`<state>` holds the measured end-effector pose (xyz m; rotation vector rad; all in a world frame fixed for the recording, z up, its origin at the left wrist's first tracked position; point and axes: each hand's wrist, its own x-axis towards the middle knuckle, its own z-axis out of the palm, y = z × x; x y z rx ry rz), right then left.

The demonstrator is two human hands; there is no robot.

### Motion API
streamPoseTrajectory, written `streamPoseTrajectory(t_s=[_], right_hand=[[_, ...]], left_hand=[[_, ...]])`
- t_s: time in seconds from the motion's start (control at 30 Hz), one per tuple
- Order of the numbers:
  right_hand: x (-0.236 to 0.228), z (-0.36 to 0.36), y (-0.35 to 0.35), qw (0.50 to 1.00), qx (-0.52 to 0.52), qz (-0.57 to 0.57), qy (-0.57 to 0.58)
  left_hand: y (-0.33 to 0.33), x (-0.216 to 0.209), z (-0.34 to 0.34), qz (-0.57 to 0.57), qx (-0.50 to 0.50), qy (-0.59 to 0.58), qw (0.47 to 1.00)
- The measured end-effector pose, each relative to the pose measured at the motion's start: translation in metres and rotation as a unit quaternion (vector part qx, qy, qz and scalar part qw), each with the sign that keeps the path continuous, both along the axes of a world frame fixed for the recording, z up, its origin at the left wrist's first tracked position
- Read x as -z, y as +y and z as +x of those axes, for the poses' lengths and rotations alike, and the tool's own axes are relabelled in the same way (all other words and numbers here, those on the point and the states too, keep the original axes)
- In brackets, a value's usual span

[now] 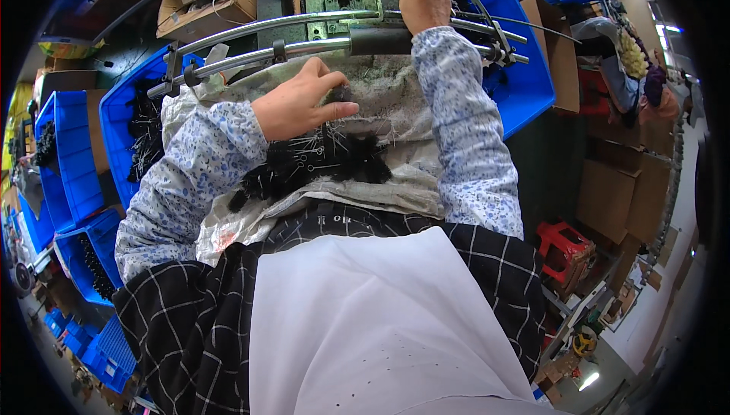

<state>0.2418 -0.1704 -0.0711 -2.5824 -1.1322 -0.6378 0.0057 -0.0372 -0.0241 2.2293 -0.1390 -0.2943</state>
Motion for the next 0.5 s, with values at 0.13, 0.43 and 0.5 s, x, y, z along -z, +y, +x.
streamPoseTrajectory(t_s=[0.13,0.43,0.5], right_hand=[[0.006,0.02,0.007,0.996,0.037,-0.082,0.008],[0.008,0.017,0.015,0.998,-0.039,0.026,0.05],[0.006,0.014,0.017,0.998,-0.034,0.024,0.053]], left_hand=[[0.003,-0.006,0.004,0.0,0.024,-0.003,1.0],[-0.001,-0.014,0.006,-0.114,0.03,0.032,0.993],[-0.001,-0.016,0.007,-0.114,0.03,0.017,0.993]])
